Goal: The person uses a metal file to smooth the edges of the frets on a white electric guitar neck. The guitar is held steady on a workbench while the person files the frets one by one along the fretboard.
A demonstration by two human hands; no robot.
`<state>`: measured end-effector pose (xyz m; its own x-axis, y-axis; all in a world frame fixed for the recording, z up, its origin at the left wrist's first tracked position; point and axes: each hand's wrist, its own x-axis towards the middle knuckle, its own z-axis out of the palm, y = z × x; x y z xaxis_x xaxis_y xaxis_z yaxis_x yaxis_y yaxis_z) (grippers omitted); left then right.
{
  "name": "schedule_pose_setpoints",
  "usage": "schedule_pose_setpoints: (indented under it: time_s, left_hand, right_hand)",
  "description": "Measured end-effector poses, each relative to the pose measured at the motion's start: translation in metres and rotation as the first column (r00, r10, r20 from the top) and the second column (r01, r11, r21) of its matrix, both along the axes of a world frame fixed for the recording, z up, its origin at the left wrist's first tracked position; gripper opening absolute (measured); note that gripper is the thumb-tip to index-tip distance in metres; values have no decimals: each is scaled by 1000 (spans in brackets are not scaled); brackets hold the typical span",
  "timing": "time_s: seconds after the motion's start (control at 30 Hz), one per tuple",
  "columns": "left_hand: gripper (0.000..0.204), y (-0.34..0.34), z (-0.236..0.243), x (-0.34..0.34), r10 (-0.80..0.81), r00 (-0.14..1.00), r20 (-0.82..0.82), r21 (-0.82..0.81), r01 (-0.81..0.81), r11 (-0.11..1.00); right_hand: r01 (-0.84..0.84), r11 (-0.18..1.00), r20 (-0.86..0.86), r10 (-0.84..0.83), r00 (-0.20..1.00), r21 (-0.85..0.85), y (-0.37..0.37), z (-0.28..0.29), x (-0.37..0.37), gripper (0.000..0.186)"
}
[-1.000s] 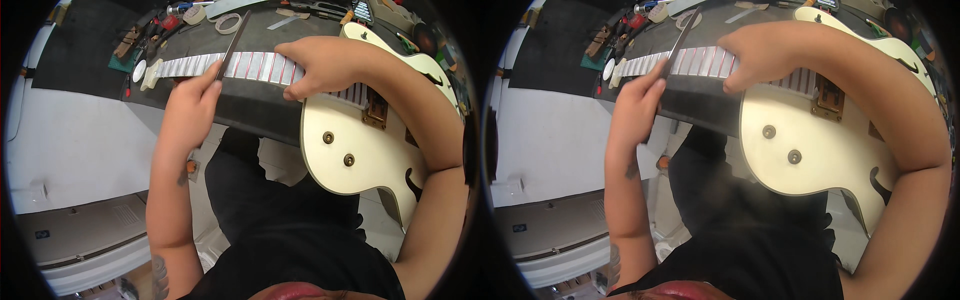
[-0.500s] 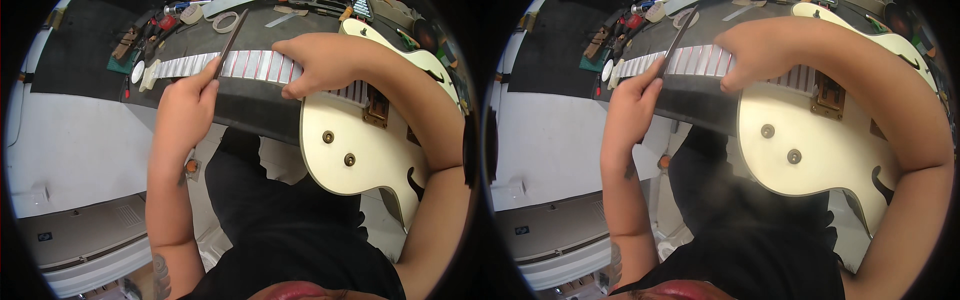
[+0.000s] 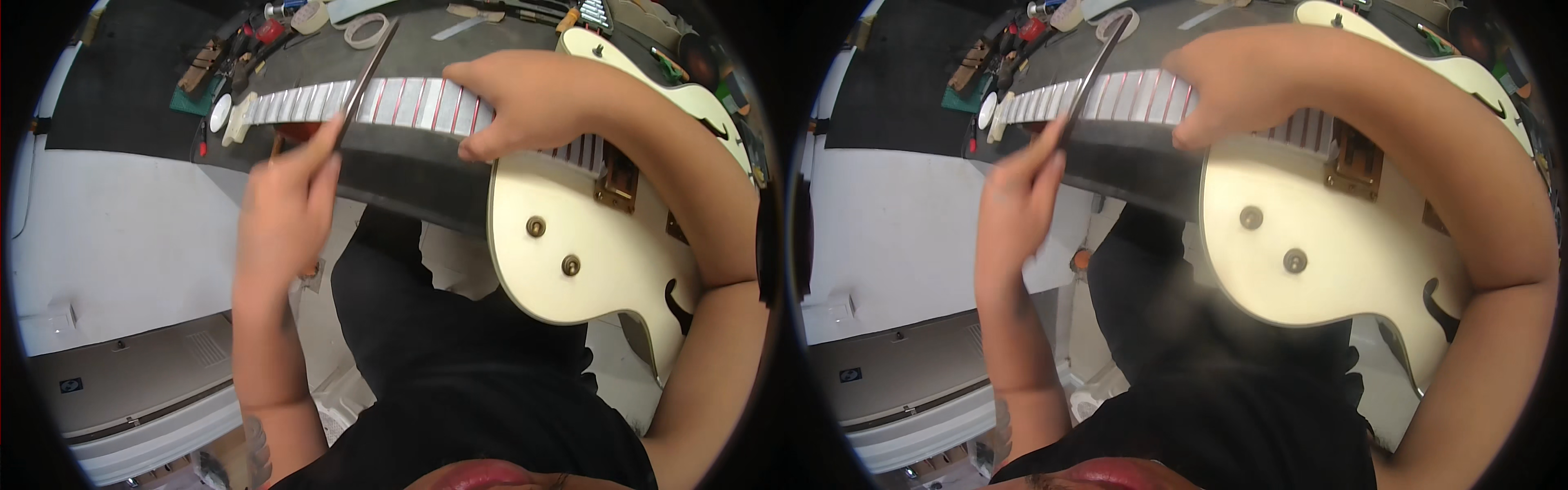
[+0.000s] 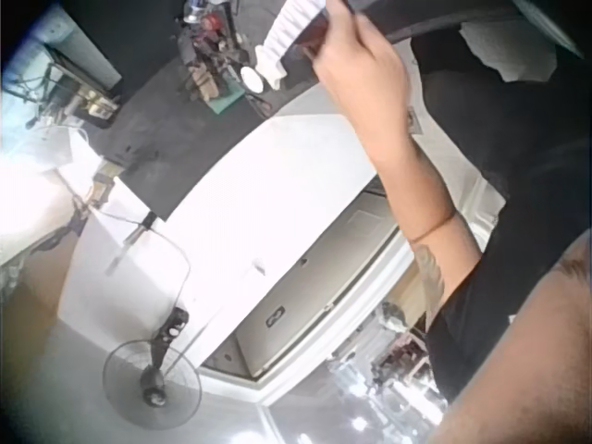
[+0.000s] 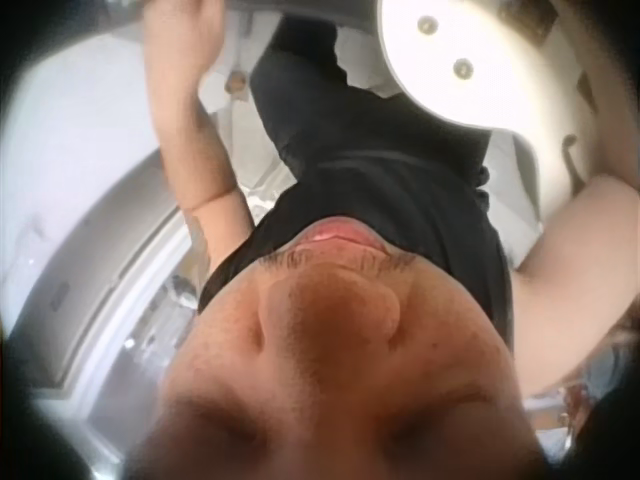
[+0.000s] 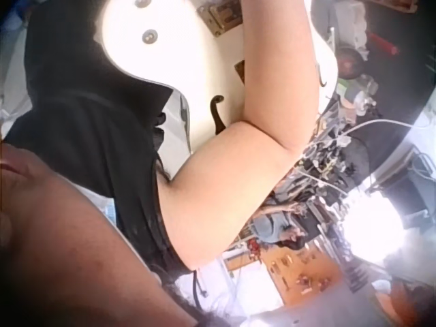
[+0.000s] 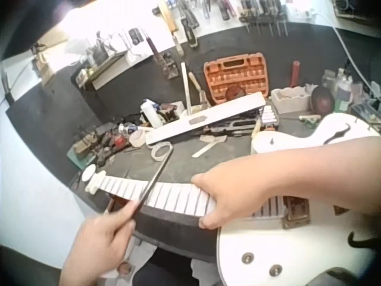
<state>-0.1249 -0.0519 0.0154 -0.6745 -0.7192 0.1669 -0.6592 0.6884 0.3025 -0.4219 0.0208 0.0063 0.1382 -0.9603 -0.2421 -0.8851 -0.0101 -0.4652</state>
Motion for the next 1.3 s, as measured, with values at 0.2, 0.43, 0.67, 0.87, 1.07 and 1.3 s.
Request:
schedule_pose_setpoints:
  time_s: [0.2,0.43,0.67,0.87,1.07,1.3]
  left_hand:
    - [52,12,-9,9,31,999,11,77,-31,997]
    - [59,62,-32,69,33,998,-49,44,-30,999]
    - [44,-16,-5,-22,-3,1000,-17,49,3,999]
    - [63,67,-41,84,-27,998,-62,-33,25,999]
    - [47,8,-12,10,-3,1000,-30,19,3,1000]
    - [50,18,-20,19,-18,1000,-25,81,20,996]
  right_hand:
    - [18,998,5,-18,1000,-63,1,-10,-8,77]
    - [32,990,-52,-40,998,-140,3,-22,-6,82]
    - [-33,998,20,32,999,59,-3,7,2,72]
    - [27,996,18,-25,1000,-85,1,-12,-6,72]
    - [0,998,-13,-1,1000,-58,-1,-6,-2,73]
    - [5,1000,31,-5,1000,12,1,-1,-8,71]
